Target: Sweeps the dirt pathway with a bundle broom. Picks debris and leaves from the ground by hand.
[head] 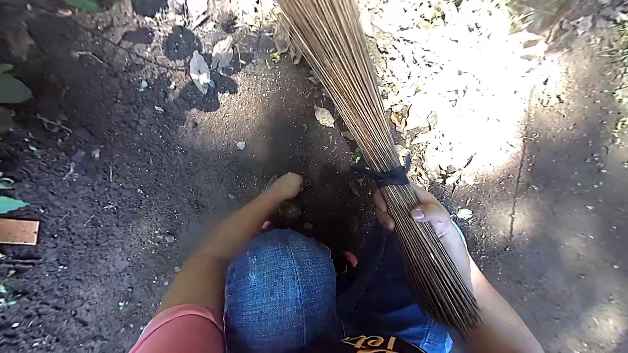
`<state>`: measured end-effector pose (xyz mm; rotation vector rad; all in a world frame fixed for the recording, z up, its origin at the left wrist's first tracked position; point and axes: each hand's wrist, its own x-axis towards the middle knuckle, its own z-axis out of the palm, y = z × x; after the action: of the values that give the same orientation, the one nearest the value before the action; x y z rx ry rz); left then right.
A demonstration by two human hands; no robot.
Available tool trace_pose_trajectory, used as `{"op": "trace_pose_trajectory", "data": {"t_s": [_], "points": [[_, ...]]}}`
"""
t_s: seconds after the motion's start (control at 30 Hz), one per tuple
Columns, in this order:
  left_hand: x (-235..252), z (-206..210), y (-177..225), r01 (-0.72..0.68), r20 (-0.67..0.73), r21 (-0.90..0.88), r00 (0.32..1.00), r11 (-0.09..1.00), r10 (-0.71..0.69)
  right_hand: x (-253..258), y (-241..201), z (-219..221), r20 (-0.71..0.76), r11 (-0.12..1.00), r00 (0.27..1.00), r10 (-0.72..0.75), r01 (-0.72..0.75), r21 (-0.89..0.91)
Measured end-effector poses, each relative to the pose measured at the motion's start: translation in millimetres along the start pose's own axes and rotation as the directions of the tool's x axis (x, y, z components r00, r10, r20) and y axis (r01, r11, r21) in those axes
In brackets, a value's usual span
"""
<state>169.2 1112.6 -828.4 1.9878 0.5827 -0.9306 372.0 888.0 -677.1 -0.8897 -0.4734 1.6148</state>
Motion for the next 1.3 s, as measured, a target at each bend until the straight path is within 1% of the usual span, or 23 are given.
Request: {"op": "trace_pose_trajectory", "data": {"t_s": [0.03, 0.07, 0.1, 0.13, 0.2, 0.3, 0.4, 0.47, 0.5, 0.53, 0.57, 0.6, 0.67, 0.7, 0.77, 0.83, 0.87, 0.93, 1.0, 1.03, 1.13, 1.23, 1.3], "points": [[0, -15, 0, -0.047, -0.052, -0.103, 0.998, 0.994, 0.042, -4, 0, 1, 0.007, 0.999, 0.999, -0.034, 0.034, 0.022], [1, -31, -1, -0.085, -0.135, -0.193, 0.989, 0.978, 0.059, -8, 0, 2, 0.010, 0.997, 0.998, -0.064, 0.063, 0.034], [3, -49, -2, -0.094, -0.224, -0.241, 0.974, 0.966, 0.039, -12, 1, 3, 0.015, 0.995, 0.996, -0.086, 0.085, 0.046], [9, -65, -3, -0.082, -0.313, -0.255, 0.950, 0.963, -0.002, -16, 2, 4, 0.017, 0.993, 0.995, -0.103, 0.102, 0.057], [31, -93, -3, 0.025, -0.401, -0.234, 0.908, 0.972, -0.120, -25, 3, 5, 0.015, 0.987, 0.991, -0.136, 0.134, 0.094], [66, -117, 7, 0.216, -0.396, -0.145, 0.881, 0.965, -0.257, -36, 4, 12, -0.014, 0.982, 0.988, -0.155, 0.156, 0.110], [87, -120, 19, 0.318, -0.359, -0.001, 0.885, 0.948, -0.297, -46, 6, 17, -0.048, 0.985, 0.988, -0.146, 0.150, 0.089], [88, -118, 29, 0.332, -0.290, 0.075, 0.909, 0.940, -0.298, -51, 6, 22, -0.063, 0.983, 0.986, -0.156, 0.161, 0.090], [86, -119, 33, 0.323, -0.259, 0.082, 0.921, 0.943, -0.293, -54, 6, 23, -0.058, 0.981, 0.985, -0.163, 0.168, 0.093], [84, -122, 34, 0.309, -0.250, 0.077, 0.927, 0.948, -0.281, -57, 7, 24, -0.052, 0.981, 0.985, -0.167, 0.171, 0.095], [84, -127, 31, 0.289, -0.275, 0.051, 0.924, 0.956, -0.265, -59, 7, 26, -0.054, 0.979, 0.983, -0.173, 0.178, 0.098], [84, -134, 25, 0.269, -0.329, 0.009, 0.910, 0.963, -0.251, -62, 6, 28, -0.061, 0.978, 0.982, -0.180, 0.185, 0.098], [81, -155, 10, 0.261, -0.460, -0.041, 0.852, 0.964, -0.250, -67, 5, 36, -0.099, 0.974, 0.976, -0.195, 0.204, 0.095], [81, -166, -1, 0.265, -0.523, -0.039, 0.816, 0.964, -0.245, -70, 5, 41, -0.131, 0.973, 0.971, -0.200, 0.212, 0.090], [82, -192, -26, 0.304, -0.591, -0.020, 0.765, 0.953, -0.256, -76, 4, 48, -0.181, 0.971, 0.960, -0.213, 0.229, 0.074], [81, -215, -47, 0.370, -0.601, -0.022, 0.738, 0.929, -0.308, -79, 6, 51, -0.204, 0.962, 0.948, -0.243, 0.262, 0.071], [78, -222, -56, 0.394, -0.597, -0.057, 0.723, 0.917, -0.347, -80, 7, 52, -0.211, 0.959, 0.943, -0.258, 0.277, 0.065], [73, -225, -68, 0.449, -0.583, -0.166, 0.674, 0.878, -0.454, -83, 6, 55, -0.236, 0.952, 0.931, -0.278, 0.300, 0.062], [75, -223, -76, 0.524, -0.561, -0.175, 0.643, 0.834, -0.522, -83, 3, 62, -0.280, 0.948, 0.918, -0.280, 0.311, 0.071], [77, -223, -80, 0.531, -0.579, -0.170, 0.628, 0.830, -0.520, -83, 0, 64, -0.292, 0.950, 0.917, -0.273, 0.304, 0.067], [82, -228, -90, 0.528, -0.633, -0.092, 0.623, 0.844, -0.459, -82, -1, 61, -0.316, 0.951, 0.914, -0.255, 0.297, 0.090], [84, -229, -92, 0.528, -0.624, 0.019, 0.669, 0.849, -0.403, -80, 2, 53, -0.278, 0.942, 0.926, -0.255, 0.302, 0.143], [86, -228, -93, 0.529, -0.599, 0.029, 0.688, 0.848, -0.409, -78, 2, 52, -0.271, 0.942, 0.929, -0.253, 0.301, 0.151]]}}
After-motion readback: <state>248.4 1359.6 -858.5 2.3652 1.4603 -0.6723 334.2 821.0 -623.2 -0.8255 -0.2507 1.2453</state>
